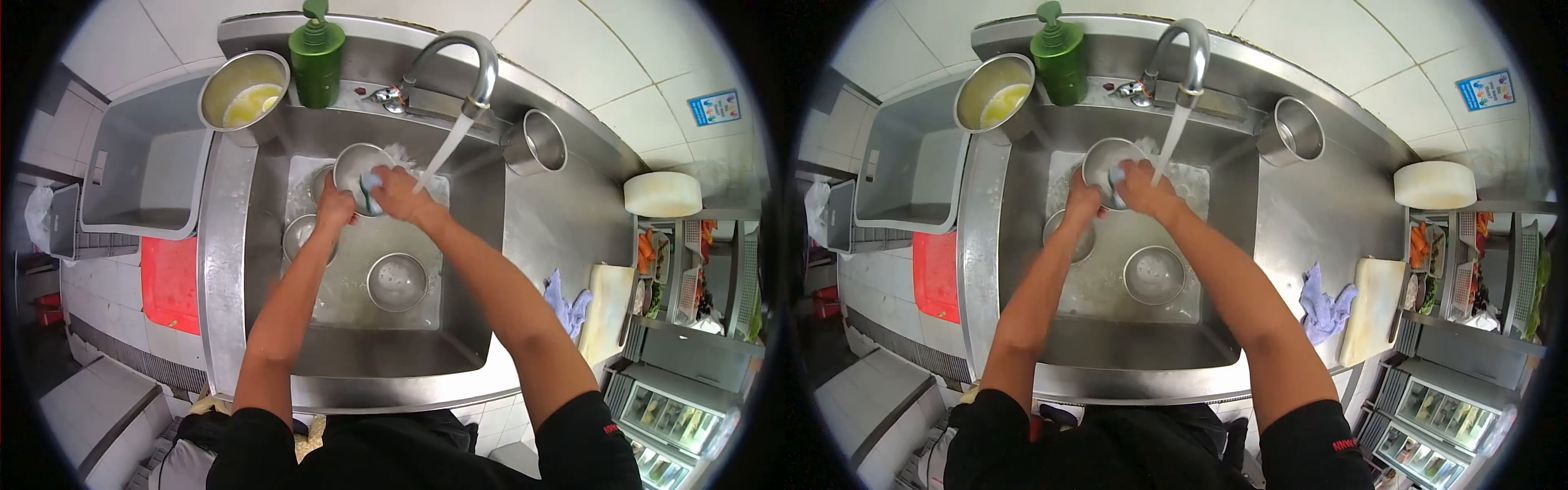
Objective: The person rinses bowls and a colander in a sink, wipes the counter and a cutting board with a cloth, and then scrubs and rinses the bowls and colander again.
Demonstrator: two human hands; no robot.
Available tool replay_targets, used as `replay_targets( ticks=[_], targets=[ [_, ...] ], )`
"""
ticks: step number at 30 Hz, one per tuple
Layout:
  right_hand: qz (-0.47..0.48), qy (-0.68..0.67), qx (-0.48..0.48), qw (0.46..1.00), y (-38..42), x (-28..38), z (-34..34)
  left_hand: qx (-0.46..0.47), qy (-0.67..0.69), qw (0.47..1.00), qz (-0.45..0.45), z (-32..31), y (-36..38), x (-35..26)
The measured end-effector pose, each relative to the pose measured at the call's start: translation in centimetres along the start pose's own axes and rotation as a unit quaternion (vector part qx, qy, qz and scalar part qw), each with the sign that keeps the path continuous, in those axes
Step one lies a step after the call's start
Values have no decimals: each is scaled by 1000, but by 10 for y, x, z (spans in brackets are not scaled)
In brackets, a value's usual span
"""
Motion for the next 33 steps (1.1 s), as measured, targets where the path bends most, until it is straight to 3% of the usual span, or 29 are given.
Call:
replay_targets(
  ticks=[2, 4, 5, 7, 8, 9, 10, 11, 12, 13, 15, 16, 17, 18, 19, 21, 22, 23, 24, 25, 26, 27, 28, 29, 30, 32, 33],
  targets=[
    [-17, 59, 6, 998, 0, -10, -13, 59, 227, 968, 93, -14, 19, 2],
    [-36, 116, 15, 993, -5, -10, -21, 93, 271, 951, 119, -35, 38, 8],
    [-46, 52, 11, 998, -11, -4, -25, 129, 314, 929, 146, -46, 47, 12],
    [-69, -73, -1, 995, -20, 0, -26, 93, 304, 940, 121, -39, 44, 8],
    [-70, -72, -2, 995, -13, 1, -26, 61, 295, 949, 91, -33, 41, 3],
    [28, -6, 69, 997, -3, 17, -38, 1, 246, 967, 71, -11, 48, -2],
    [125, 59, 140, 980, 9, 28, -53, -2, 249, 966, 72, -3, 51, 5],
    [145, 173, 170, 959, 16, 21, -61, -20, 214, 975, 63, 11, 54, 15],
    [144, 173, 169, 959, 20, 20, -50, -38, 178, 982, 51, 26, 51, 24],
    [132, 148, 95, 975, 21, 25, -24, -38, 177, 982, 51, 39, 43, 44],
    [150, 35, -77, 985, 28, 28, 18, 64, 177, 975, 119, 38, 30, 83],
    [149, 34, -75, 985, 23, 27, 16, 64, 178, 974, 121, 34, 32, 88],
    [17, -321, -11, 947, 7, 5, 8, 48, 253, 952, 164, 26, 37, 97],
    [-119, -630, 53, 765, 3, -7, -16, 32, 325, 923, 205, 19, 44, 100],
    [-121, -632, 52, 764, 3, 5, -19, 19, 433, 888, 153, -1, 40, 99],
    [-276, -738, 170, 592, 21, 25, -59, 11, 428, 883, 194, -17, 44, 112],
    [-281, -739, 169, 589, 22, 17, -62, 2, 422, 876, 232, -21, 50, 120],
    [-297, -648, 154, 684, 19, -1, -60, 12, 382, 907, 177, -28, 40, 149],
    [-306, -545, 137, 769, 15, -21, -57, 12, 382, 907, 177, -23, 39, 152],
    [-249, -529, 97, 805, 12, -33, -44, 60, 176, 958, 220, -20, 41, 162],
    [-248, -527, 97, 807, 13, -45, -42, 106, -39, 961, 253, -10, 43, 172],
    [-229, -508, 104, 824, 14, -46, -35, 105, -37, 961, 253, -47, 29, 251],
    [-209, -488, 113, 840, 13, -44, -30, 112, -228, 960, 114, -71, -3, 310],
    [-226, -456, 134, 851, 12, -44, -30, 113, -406, 906, -30, -86, -28, 369],
    [-225, -454, 137, 851, 12, -32, -19, 112, -404, 907, -28, -90, -2, 315],
    [-249, -339, 155, 894, 22, -14, 6, 67, -267, 951, 142, -36, 23, 218],
    [-251, -337, 156, 894, 20, -15, 7, -13, -268, 954, 135, -20, 15, 203]
  ],
)
Point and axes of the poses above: each hand's wrist, its own y-axis away from the middle knuckle, its own z-axis out of the back of the hand, x = y × z, the point moved 8 cm from there along -y, towards the middle knuckle, and after that the axes turned 4 degrees about -z, right-handed, at the moved point
